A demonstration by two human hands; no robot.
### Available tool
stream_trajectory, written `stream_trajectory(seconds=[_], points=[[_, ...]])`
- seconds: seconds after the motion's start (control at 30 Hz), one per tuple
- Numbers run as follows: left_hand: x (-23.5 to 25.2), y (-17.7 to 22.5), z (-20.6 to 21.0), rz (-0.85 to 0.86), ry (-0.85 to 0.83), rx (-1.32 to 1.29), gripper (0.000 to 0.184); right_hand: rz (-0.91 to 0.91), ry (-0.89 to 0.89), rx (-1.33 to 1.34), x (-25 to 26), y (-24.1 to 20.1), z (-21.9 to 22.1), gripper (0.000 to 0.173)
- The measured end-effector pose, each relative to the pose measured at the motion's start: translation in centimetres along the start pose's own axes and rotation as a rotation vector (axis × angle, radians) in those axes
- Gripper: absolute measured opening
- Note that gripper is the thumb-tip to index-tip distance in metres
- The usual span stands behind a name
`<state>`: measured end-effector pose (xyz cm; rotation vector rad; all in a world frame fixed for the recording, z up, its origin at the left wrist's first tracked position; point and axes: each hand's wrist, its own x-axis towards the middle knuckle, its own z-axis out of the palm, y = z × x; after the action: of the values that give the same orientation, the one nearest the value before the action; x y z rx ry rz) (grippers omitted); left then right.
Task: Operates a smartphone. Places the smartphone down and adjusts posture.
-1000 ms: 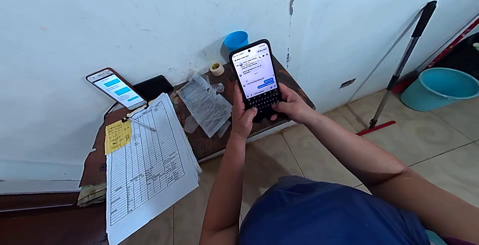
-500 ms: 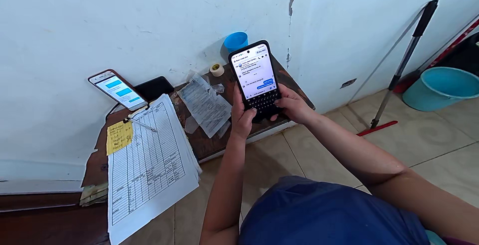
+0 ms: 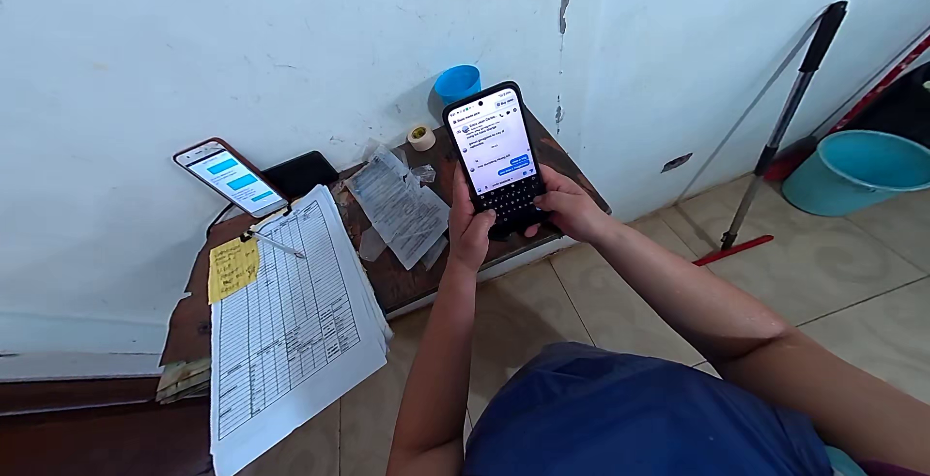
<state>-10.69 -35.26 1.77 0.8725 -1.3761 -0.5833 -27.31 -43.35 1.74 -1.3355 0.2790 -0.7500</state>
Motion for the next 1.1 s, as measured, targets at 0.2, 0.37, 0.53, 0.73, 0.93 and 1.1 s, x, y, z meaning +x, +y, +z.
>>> stream_trajectory(seconds=[0.2,0.37,0.53,0.73,0.93,1.1], points=[[0.0,0.1,0.0,-0.012,-0.002,0.011,0.088,0.005,0.011,-0.032,-0.2,-0.2,0.2,0.041],[-0.1,-0.1,0.0,0.006,-0.018,0.009,0.088,0.011,0.051,-0.092,-0.3,-0.4,0.5,0.043],[-0.1,-0.1,0.0,0.011,-0.011,0.027,0.088,-0.014,0.029,-0.071,-0.2,0.0,0.1,0.043],[-0.2,-0.2,-0.1,0.016,-0.016,0.013,0.089,-0.006,0.071,-0.108,-0.3,-0.5,0.7,0.039],[-0.2,-0.5,0.1,0.085,-0.024,0.089,0.086,-0.026,0.186,-0.154,-0.2,-0.6,1.9,0.04],[-0.2,-0.5,0.0,0.092,-0.025,0.093,0.084,-0.009,0.064,-0.159,-0.3,-0.6,0.8,0.05]])
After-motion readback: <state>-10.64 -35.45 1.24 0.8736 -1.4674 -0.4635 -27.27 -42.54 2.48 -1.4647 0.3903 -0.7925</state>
